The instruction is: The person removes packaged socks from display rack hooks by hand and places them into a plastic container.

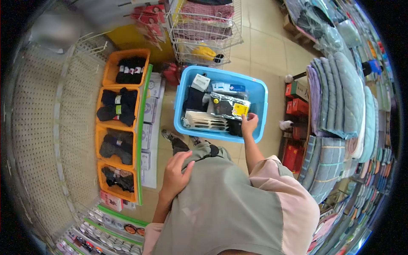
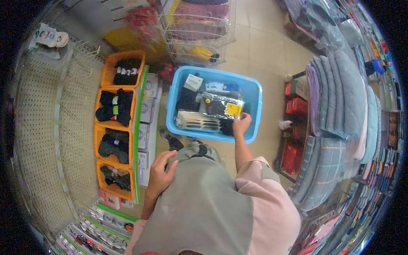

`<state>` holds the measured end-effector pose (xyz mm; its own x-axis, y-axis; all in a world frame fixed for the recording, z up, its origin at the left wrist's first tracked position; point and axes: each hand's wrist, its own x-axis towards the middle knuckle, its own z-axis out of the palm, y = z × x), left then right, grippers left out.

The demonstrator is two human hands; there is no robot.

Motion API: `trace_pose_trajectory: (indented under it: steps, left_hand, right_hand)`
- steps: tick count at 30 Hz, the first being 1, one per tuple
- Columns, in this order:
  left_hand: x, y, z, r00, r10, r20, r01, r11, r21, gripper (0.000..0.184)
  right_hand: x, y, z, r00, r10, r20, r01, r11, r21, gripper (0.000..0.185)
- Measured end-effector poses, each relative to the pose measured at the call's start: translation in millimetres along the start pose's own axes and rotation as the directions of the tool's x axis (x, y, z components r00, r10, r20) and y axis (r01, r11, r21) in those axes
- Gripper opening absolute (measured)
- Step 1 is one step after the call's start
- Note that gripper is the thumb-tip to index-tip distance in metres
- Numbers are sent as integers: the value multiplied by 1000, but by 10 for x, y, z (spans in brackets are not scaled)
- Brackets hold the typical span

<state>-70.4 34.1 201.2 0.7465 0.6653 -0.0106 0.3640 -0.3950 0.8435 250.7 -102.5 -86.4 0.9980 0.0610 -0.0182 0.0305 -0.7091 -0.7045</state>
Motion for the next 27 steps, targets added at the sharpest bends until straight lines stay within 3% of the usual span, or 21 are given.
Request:
trace_pose_trajectory:
  steps: [2,3,4,6,9,12,14,17,21,23,27]
  left_hand:
    - [0,-30,-1,1000,-5,-8,5,1000,-2,27]
    - [-15,-43,7,1000,-2,-4,2,1000,3,27]
    - [-25,-60,10,1000,2,-8,-2,1000,13,27]
    - [-42,-80,-11,1000,1,-12,-1,1000,19,27]
    - [-87,-105,-67,1000,-4,-12,4,1000,27,29]
    - [-138,-134,-158,998,-27,-56,30,998,50,28]
    - [-156,-171,-207,994,-64,-88,65,998,10,29]
    - [-168,-249,-257,991,-70,-118,72,997,11,29]
    - [-162,-245,-403,987,-74,-143,77,997,17,30]
    - [-194,-337,-428,981,-66,-181,78,995,61,31]
    - [-234,-413,-615,969,-165,-186,178,982,58,32]
  right_hand:
    - [14,-140,44,966,-123,228,91,985,145,38]
    - [-34,-290,78,932,-220,289,198,975,105,33]
    - [-22,-310,178,875,-257,410,207,965,164,31]
    - [-45,-296,460,857,-323,401,252,942,221,30]
    - [149,-31,738,831,-390,396,426,905,-2,35]
    - [247,-415,694,895,-291,338,266,956,121,22]
    - [290,-955,662,869,-289,402,118,910,398,16]
    - [356,-1922,854,822,-405,399,133,819,558,20]
    - [185,-3545,1109,637,-684,356,190,587,787,19]
    - [-54,-4376,1110,584,-732,349,79,480,874,23]
    - [-324,-5725,1156,282,-903,324,266,398,878,42]
